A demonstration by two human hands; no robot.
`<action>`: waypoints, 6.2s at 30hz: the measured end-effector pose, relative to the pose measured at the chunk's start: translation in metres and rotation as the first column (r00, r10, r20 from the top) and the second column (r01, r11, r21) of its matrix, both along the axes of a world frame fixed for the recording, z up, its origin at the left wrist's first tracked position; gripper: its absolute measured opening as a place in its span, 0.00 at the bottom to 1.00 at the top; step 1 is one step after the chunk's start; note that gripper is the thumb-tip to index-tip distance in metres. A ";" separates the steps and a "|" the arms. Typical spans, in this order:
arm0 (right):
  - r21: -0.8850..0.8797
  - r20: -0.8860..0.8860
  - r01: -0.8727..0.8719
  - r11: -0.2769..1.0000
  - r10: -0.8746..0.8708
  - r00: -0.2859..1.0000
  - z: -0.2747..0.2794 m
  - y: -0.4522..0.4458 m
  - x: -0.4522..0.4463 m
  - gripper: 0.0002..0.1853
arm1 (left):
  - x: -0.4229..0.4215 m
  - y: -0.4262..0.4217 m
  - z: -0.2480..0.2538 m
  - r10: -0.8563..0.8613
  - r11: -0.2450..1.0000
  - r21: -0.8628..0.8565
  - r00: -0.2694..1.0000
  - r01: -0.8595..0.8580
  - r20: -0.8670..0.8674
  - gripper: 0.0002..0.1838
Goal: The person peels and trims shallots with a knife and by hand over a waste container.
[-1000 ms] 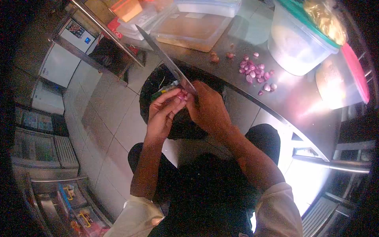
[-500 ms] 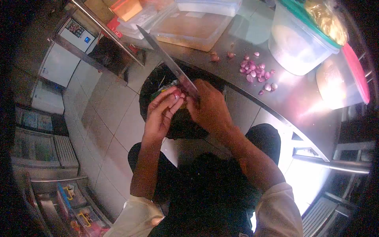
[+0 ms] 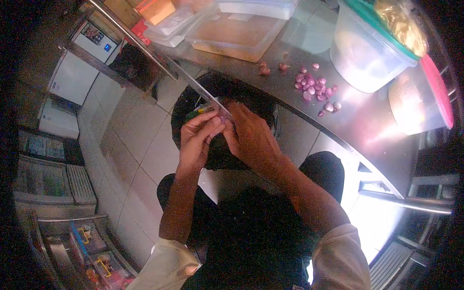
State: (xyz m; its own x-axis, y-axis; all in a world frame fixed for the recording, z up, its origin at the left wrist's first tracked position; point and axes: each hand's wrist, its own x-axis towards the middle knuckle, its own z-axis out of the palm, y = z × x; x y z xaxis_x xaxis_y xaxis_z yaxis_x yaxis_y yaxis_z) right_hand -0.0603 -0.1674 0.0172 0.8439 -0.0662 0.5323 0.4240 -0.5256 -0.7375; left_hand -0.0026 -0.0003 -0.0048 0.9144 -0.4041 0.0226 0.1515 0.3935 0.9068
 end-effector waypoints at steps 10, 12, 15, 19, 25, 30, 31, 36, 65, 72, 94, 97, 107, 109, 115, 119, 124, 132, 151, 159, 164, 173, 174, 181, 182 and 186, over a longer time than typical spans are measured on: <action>0.039 -0.111 0.034 0.999 -0.030 0.993 0.006 -0.006 -0.001 0.09 | -0.002 -0.007 0.001 0.016 0.999 -0.049 0.998 -0.019 -0.059 0.14; 0.043 -0.089 0.019 0.999 -0.015 0.996 0.008 -0.008 -0.002 0.11 | -0.003 -0.009 0.001 0.016 0.997 -0.078 0.996 -0.023 -0.083 0.14; 0.036 -0.030 -0.013 0.999 0.014 0.999 0.005 -0.005 0.000 0.14 | -0.004 -0.006 0.001 0.047 0.994 -0.095 0.996 -0.055 -0.081 0.13; -0.011 -0.001 0.027 1.000 -0.027 1.000 0.002 0.000 0.000 0.12 | -0.004 -0.005 -0.003 0.040 0.991 -0.123 0.998 -0.045 -0.043 0.12; 0.020 -0.101 0.049 0.999 -0.047 0.994 -0.009 0.001 0.001 0.10 | -0.005 -0.010 -0.012 0.069 0.996 -0.058 0.998 -0.068 0.004 0.12; 0.057 -0.084 0.099 0.993 -0.094 0.992 -0.009 0.000 0.005 0.09 | -0.006 -0.013 -0.003 0.053 0.994 -0.094 0.998 -0.056 -0.030 0.13; 0.095 -0.078 0.083 0.992 -0.076 0.994 -0.008 0.000 0.005 0.09 | -0.006 -0.012 -0.003 0.048 0.992 -0.118 0.998 -0.052 -0.040 0.14; 0.055 -0.069 0.078 0.995 -0.074 0.995 -0.003 0.002 0.000 0.10 | -0.004 -0.009 -0.011 0.063 0.990 -0.121 0.997 -0.069 -0.054 0.16; 0.044 -0.083 0.108 0.993 -0.104 0.991 -0.006 0.001 0.000 0.11 | -0.007 -0.015 -0.007 0.080 0.990 -0.118 0.997 -0.077 0.014 0.15; 0.093 -0.036 0.039 0.995 -0.036 0.999 0.002 0.000 0.001 0.13 | -0.006 -0.015 -0.005 0.080 0.981 -0.176 0.997 -0.082 -0.022 0.15; 0.062 -0.109 0.058 0.996 -0.051 0.993 -0.004 0.000 0.002 0.09 | -0.008 -0.014 -0.001 0.064 0.992 -0.103 0.997 -0.067 -0.037 0.18; 0.066 -0.099 0.080 0.995 -0.073 0.992 -0.005 -0.001 0.003 0.08 | -0.006 -0.012 -0.004 0.069 0.989 -0.128 0.996 -0.077 -0.064 0.19; 0.128 -0.102 0.076 0.989 -0.063 0.993 -0.008 -0.003 0.003 0.09 | -0.002 -0.009 -0.003 -0.012 0.967 -0.252 0.987 -0.029 -0.161 0.20; 0.105 -0.087 0.059 0.993 -0.050 0.995 -0.006 -0.004 0.004 0.10 | -0.001 -0.009 -0.002 -0.020 0.968 -0.249 0.984 -0.026 -0.179 0.20; 0.116 -0.066 0.067 0.991 -0.060 0.996 -0.005 0.000 0.001 0.11 | -0.005 -0.009 0.002 -0.011 0.996 -0.084 0.990 -0.001 -0.143 0.15; 0.132 -0.037 0.078 0.988 -0.074 0.997 -0.009 0.000 0.002 0.11 | -0.004 -0.007 0.000 -0.033 0.999 -0.005 0.993 0.033 -0.112 0.12; 0.174 -0.086 0.055 0.983 -0.040 0.995 0.000 -0.001 0.002 0.10 | -0.004 -0.008 0.002 -0.041 0.997 -0.070 0.992 0.032 -0.121 0.14; 0.251 -0.112 0.028 0.967 0.001 0.994 0.001 -0.001 0.001 0.10 | -0.004 -0.005 0.006 -0.068 0.995 -0.083 0.990 0.057 -0.125 0.15; 0.028 -0.003 0.091 0.995 -0.091 0.996 0.004 -0.009 0.003 0.10 | -0.003 -0.003 0.002 -0.072 0.983 -0.179 0.976 0.035 -0.204 0.16; 0.053 -0.037 -0.016 0.998 0.018 0.999 0.012 -0.007 -0.001 0.14 | -0.002 -0.002 -0.007 -0.049 0.990 -0.135 0.989 0.029 -0.142 0.18; 0.035 -0.098 -0.038 0.999 0.042 0.994 0.013 -0.007 -0.004 0.13 | -0.005 -0.005 -0.005 -0.030 0.995 -0.094 0.999 0.026 -0.039 0.14; -0.012 -0.055 -0.014 1.000 0.014 0.998 0.003 -0.006 -0.002 0.16 | -0.005 -0.006 -0.006 -0.019 0.999 -0.035 1.000 0.019 0.012 0.12; -0.030 -0.058 -0.013 0.999 0.011 0.998 0.001 -0.007 -0.002 0.15 | -0.005 -0.006 -0.006 -0.019 0.999 -0.034 1.000 0.020 0.012 0.12; 0.043 -0.179 0.055 0.998 -0.046 0.983 0.005 -0.012 0.000 0.10 | -0.005 -0.010 0.007 -0.072 0.991 -0.120 0.993 0.059 -0.099 0.13; 0.042 -0.179 0.055 0.998 -0.046 0.983 0.006 -0.011 0.001 0.10 | -0.005 -0.009 0.008 -0.079 0.988 -0.140 0.988 0.060 -0.131 0.14; 0.116 -0.162 0.071 0.991 -0.051 0.985 0.009 -0.012 0.002 0.09 | -0.003 -0.007 0.004 -0.113 0.977 -0.193 0.985 0.086 -0.133 0.15</action>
